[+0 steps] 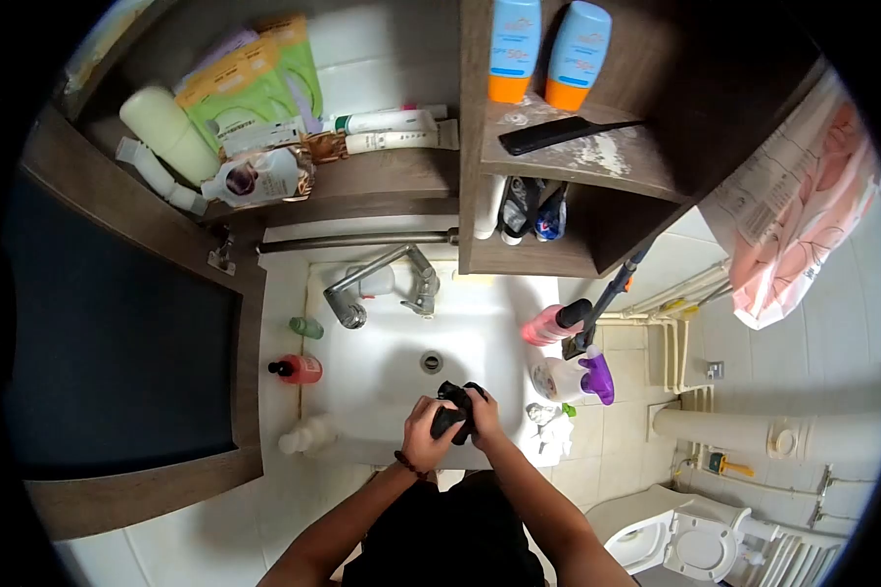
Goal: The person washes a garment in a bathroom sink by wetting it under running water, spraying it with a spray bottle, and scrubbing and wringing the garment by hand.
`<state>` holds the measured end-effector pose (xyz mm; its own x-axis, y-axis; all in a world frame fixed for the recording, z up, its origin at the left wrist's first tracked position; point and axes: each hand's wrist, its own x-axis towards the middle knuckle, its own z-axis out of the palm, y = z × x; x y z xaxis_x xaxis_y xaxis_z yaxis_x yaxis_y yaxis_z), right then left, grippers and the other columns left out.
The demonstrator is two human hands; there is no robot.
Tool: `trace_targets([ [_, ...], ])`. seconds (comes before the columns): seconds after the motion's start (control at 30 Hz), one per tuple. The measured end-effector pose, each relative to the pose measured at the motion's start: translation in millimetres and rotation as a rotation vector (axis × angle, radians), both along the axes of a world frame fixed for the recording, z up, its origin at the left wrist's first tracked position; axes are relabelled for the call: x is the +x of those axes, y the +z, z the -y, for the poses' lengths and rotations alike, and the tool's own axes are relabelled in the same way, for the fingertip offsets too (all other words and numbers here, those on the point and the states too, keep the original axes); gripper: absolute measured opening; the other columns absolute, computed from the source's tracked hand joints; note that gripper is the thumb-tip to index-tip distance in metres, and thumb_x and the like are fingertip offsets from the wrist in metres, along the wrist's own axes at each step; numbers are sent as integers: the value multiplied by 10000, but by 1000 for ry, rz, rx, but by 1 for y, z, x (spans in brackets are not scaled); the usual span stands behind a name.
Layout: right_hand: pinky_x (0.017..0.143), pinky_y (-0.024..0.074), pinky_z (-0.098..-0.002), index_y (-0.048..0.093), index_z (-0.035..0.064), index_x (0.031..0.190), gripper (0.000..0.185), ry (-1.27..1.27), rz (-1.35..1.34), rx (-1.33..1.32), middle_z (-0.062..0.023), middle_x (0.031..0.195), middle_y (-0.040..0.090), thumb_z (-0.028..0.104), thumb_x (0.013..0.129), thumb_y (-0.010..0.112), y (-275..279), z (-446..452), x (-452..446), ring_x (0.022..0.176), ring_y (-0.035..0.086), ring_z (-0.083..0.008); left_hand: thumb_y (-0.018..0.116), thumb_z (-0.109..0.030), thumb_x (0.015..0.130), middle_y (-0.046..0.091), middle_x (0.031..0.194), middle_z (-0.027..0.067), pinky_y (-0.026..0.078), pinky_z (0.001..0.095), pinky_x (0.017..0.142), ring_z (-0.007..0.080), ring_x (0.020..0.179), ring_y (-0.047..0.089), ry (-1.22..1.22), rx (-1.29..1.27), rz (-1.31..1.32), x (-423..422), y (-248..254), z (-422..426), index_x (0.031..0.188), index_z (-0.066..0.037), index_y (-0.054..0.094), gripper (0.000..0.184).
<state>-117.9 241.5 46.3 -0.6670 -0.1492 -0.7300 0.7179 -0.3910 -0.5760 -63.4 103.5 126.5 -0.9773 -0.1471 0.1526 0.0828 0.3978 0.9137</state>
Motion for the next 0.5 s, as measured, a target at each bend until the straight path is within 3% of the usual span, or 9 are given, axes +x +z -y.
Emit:
trace_targets([
  [0.03,783,547,-351,670,56,1034,159,13,-10,-61,-61,918,669,151,944,579,3,-2,-1,854,650,-186,813,-119,827,638,1016,180,528,447,834,393,965,641,-42,1,4,3,-2,4,1028,-42,656,266],
  [0.13,851,531,-348,666,32,1057,185,1,-89,-187,-75,992,672,75,898,583,17,-3,-1,924,645,-197,812,-94,830,625,1041,172,502,476,879,399,988,616,296,28,-103,2,-13,9,985,-27,638,243],
  [0.17,851,531,-348,666,32,1057,185,5,-88,-187,-75,992,672,75,898,583,18,-2,2,924,645,-197,804,-152,886,654,975,120,518,427,866,313,932,644,471,209,-119,-3,-25,11,983,-16,637,237],
  [0.23,901,516,-344,657,11,1083,245,48,-400,-158,-74,1047,669,0,848,585,26,6,6,983,641,-209,793,-240,931,681,935,68,539,363,815,229,856,660,683,864,195,-9,-53,23,990,-24,643,270],
  [0.27,953,491,-328,652,2,1059,306,51,-413,-30,-93,1071,661,-83,774,582,34,10,9,1009,647,-239,768,-281,959,697,943,47,564,322,778,190,825,678,717,1149,285,-9,-59,30,1028,-36,655,279],
  [0.3,953,491,-328,652,2,1059,306,54,-415,-31,-93,1071,661,-83,774,582,48,15,10,1009,647,-239,768,-244,956,705,972,63,592,343,786,213,886,706,790,1237,506,-12,-47,35,1051,-48,653,246],
  [0.37,977,475,-325,649,6,1005,322,283,-979,430,-130,1093,649,-103,706,598,75,20,10,1041,647,-277,707,-286,993,716,1011,75,611,373,840,232,962,722,659,1434,639,-4,-91,45,1099,-51,654,263],
  [0.4,975,477,-329,646,7,962,333,361,-1011,438,-163,1138,630,-117,654,617,81,19,9,1059,649,-322,707,-286,993,716,1011,75,611,373,840,232,962,722,658,1434,636,-3,-82,46,1099,-51,654,263],
  [0.5,953,496,-348,654,18,950,332,507,-1160,409,-166,1176,629,-122,650,630,92,12,4,1073,649,-342,626,-371,1027,727,1067,93,617,407,879,251,1005,725,363,1569,758,-2,-50,49,1134,-67,661,324],
])
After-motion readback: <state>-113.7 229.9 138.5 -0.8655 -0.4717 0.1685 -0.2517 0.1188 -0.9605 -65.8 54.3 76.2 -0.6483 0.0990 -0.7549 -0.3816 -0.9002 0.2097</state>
